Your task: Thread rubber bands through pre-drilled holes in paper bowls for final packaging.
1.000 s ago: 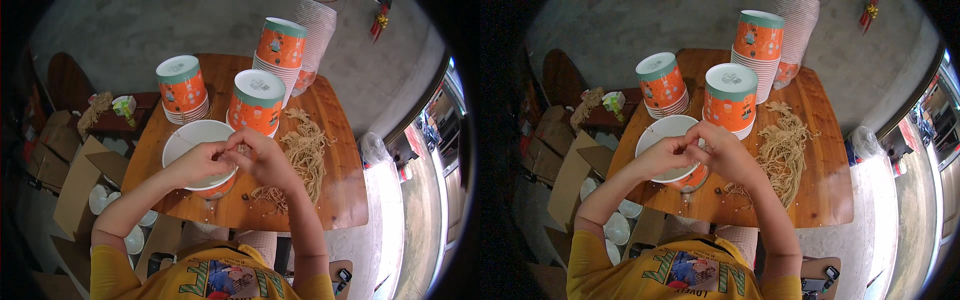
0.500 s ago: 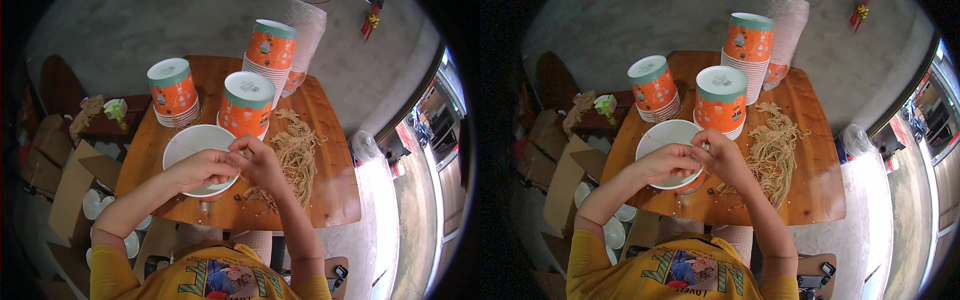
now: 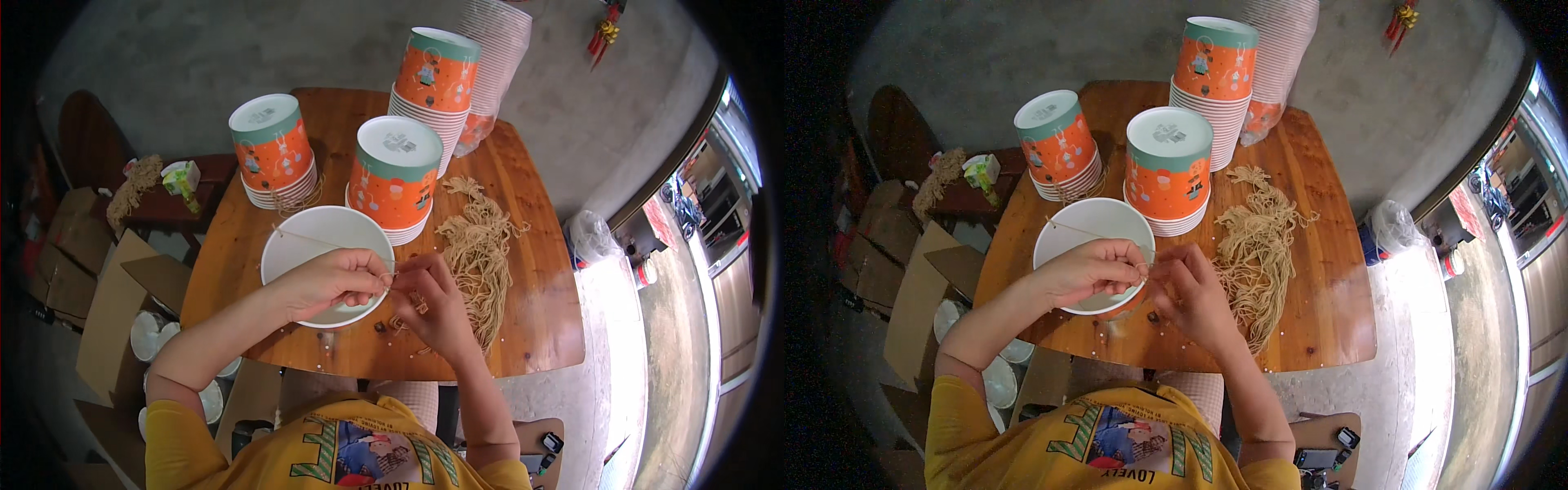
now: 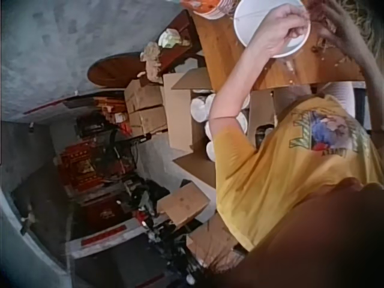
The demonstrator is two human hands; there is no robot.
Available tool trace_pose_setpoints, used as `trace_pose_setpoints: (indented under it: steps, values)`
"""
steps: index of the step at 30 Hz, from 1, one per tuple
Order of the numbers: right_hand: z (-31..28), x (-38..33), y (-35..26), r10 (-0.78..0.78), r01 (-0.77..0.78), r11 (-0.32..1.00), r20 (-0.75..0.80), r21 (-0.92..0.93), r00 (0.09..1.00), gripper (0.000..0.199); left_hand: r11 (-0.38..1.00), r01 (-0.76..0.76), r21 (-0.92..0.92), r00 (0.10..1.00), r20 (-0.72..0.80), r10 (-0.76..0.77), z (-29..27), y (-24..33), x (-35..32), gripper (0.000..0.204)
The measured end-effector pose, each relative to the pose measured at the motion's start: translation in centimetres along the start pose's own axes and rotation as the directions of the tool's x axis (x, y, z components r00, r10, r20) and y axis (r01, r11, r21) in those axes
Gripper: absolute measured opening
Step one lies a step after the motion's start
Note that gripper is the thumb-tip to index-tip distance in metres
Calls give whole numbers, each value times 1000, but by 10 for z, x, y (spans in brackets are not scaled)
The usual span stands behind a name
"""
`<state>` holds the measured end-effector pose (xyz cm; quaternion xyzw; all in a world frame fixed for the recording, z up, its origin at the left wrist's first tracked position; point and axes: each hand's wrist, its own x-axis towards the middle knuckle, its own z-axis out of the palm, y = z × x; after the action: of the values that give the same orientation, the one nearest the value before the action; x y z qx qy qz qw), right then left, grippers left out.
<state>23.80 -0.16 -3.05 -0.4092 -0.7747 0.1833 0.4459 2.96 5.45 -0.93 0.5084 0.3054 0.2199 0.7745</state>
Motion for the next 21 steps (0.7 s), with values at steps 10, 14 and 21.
trace_pose_setpoints:
  steps: [10,14,21]
  values:
    - [4,-4,-6,89,-89,996,9,14,996,19,1000,-3,14,1000,-3,3,1,2,1,9]
    - [7,-6,0,14,-14,999,-6,-42,1000,17,1000,3,18,1000,11,-3,1,2,1,8]
    - [13,-8,-9,156,-139,962,-58,234,986,17,998,46,-49,999,0,-46,4,4,1,11]
